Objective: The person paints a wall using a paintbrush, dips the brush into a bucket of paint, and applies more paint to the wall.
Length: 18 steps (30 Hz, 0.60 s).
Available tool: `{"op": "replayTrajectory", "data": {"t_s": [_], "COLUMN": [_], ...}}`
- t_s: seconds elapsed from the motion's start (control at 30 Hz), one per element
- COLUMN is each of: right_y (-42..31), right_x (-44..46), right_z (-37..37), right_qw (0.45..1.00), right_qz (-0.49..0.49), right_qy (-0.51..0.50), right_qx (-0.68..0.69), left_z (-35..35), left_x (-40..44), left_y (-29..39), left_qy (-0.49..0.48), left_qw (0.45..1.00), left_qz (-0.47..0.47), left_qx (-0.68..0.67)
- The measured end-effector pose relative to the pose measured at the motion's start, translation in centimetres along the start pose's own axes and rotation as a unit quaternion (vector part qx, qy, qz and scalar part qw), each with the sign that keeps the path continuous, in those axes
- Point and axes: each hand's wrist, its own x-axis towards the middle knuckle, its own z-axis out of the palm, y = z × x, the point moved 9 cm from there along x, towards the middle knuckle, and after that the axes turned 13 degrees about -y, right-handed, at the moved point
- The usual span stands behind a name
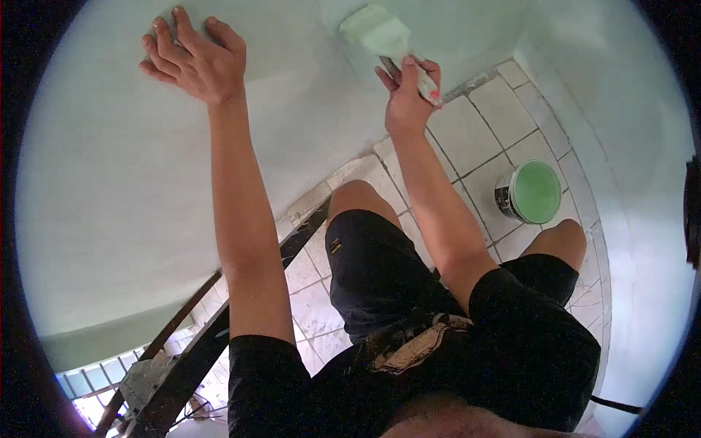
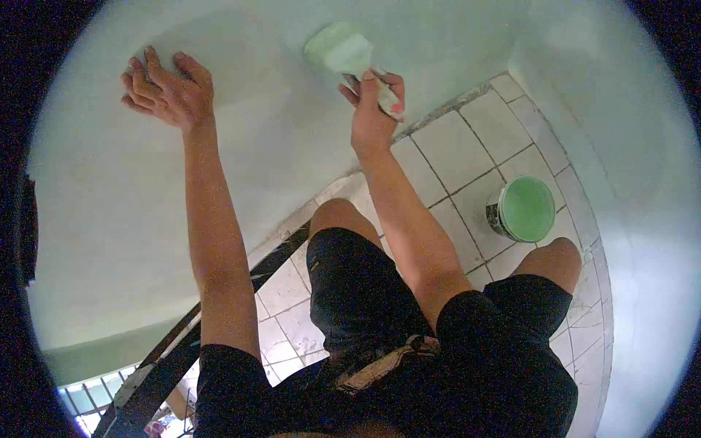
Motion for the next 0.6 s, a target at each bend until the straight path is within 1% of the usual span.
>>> {"op": "replayTrajectory", "data": {"t_s": [0.03, 0.07, 0.13, 0.2, 0.27, 0.3, 0.37, 0.4, 0.47, 0.5, 0.57, 0.6], "right_y": [1.9, 3.6, 7.1, 10.8, 13.8, 14.4, 15.0, 15.4, 17.2, 17.4, 12.5, 10.7], "right_x": [-0.1, -0.8, -1.9, -3.6, -5.6, -6.3, -7.6, -7.4, -6.8, -6.0, -4.5, -4.3], "right_z": [-1.4, -3.4, -8.4, -14.9, -21.7, -23.6, -26.8, -26.7, -25.9, -23.7, -16.0, -13.9], "right_qw": [0.999, 0.999, 0.988, 0.985, 0.973, 0.973, 0.957, 0.957, 0.970, 0.981, 0.979, 0.978], "right_qz": [0.001, 0.004, 0.018, 0.060, 0.098, 0.103, 0.125, 0.126, 0.114, 0.104, 0.088, 0.093], "right_qy": [-0.010, -0.011, 0.000, 0.040, 0.065, 0.069, 0.140, 0.142, 0.129, 0.127, 0.116, 0.122], "right_qx": [-0.042, -0.046, -0.156, -0.157, -0.199, -0.197, -0.219, -0.217, -0.172, -0.099, -0.143, -0.145], "left_z": [0.1, 0.2, 0.1, 0.3, 0.6, 0.7, 0.8, 0.9, 1.0, 1.0, 1.5, 1.8], "left_x": [-0.1, -0.1, 0.0, 0.0, -0.1, -0.3, -0.2, -0.2, -0.1, -0.1, 0.2, 0.1], "left_y": [0.0, -0.1, 0.1, 0.1, 0.1, -0.1, -0.3, -0.2, -0.2, -0.2, -0.6, -0.8], "left_qy": [-0.007, -0.010, 0.022, 0.028, 0.028, 0.034, 0.041, 0.029, 0.016, 0.020, 0.023, 0.026], "left_qw": [1.000, 1.000, 1.000, 0.999, 0.999, 0.999, 0.998, 0.998, 0.997, 0.995, 0.994, 0.991], "left_qz": [0.003, -0.001, 0.018, 0.022, 0.033, 0.030, 0.031, 0.039, 0.049, 0.059, 0.074, 0.086], "left_qx": [0.007, 0.008, 0.012, 0.020, 0.029, 0.030, 0.030, 0.045, 0.059, 0.072, 0.082, 0.094]}}
